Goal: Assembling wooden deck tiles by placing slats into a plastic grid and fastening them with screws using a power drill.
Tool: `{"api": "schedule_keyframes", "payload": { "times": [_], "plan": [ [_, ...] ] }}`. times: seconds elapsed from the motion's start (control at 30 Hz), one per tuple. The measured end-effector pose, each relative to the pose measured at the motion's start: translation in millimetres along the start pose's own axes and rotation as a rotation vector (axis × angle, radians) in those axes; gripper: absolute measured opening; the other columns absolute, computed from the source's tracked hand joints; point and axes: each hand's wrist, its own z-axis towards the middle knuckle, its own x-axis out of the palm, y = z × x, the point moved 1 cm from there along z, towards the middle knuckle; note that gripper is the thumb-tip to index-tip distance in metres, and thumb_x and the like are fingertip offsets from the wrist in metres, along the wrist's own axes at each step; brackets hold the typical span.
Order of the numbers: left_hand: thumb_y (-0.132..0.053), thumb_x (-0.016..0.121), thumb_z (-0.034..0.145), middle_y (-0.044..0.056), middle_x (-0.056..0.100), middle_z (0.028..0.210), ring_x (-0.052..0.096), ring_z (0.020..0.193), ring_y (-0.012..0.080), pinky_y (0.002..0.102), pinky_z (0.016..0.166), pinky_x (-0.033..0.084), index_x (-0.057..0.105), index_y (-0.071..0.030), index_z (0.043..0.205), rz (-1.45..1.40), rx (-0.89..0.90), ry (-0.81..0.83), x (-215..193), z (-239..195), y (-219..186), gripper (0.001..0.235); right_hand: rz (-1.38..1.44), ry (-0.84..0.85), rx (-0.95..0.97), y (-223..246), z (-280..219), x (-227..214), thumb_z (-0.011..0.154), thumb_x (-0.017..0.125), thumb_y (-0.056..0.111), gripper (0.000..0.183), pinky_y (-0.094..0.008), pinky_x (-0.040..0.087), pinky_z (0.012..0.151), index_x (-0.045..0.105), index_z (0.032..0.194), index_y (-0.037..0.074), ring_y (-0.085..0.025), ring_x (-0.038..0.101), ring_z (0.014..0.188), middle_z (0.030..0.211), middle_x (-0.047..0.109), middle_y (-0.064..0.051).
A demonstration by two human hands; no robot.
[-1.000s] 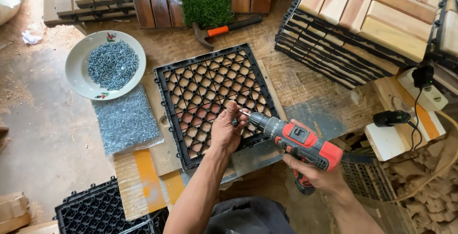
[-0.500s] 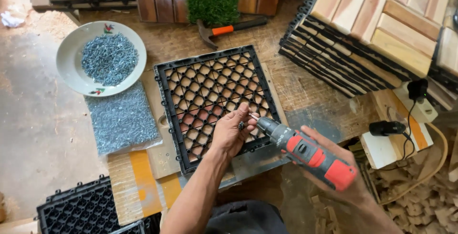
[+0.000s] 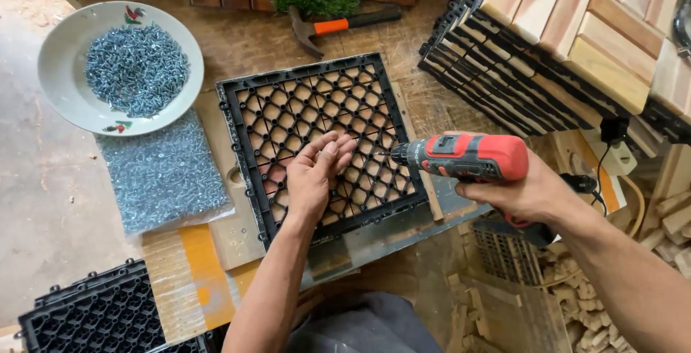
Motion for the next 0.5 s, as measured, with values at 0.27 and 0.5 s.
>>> {"api": "schedule_keyframes", "payload": {
  "times": [0.27,0.5],
  "plan": [
    [0.008,0.047,0.095,0.029,0.066,0.133,0.069,0.119,0.0358,0.035,0.102,0.059,0.057,0.01,0.135,-0.054,0.036,0.02,-3,5,-2,0.041,-0.067,0.002,-0.161,6,25,-8,0.071,0.085,0.009,0.051,-0.028,0.055,0.087,0.076,0.121,0.011,-0.009,0.065,0.096,0.107,0.078,0.002],
    [-0.005,0.054,0.101,0.029,0.069,0.128,0.072,0.117,0.035,0.035,0.099,0.062,0.057,0.01,0.134,0.067,0.08,0.098,-5,3,8,0.036,-0.314,0.133,0.119,58,43,-12,0.072,0.08,0.009,0.073,-0.033,0.058,0.085,0.064,0.141,0.028,-0.019,0.067,0.076,0.085,0.075,-0.004]
  ]
}}
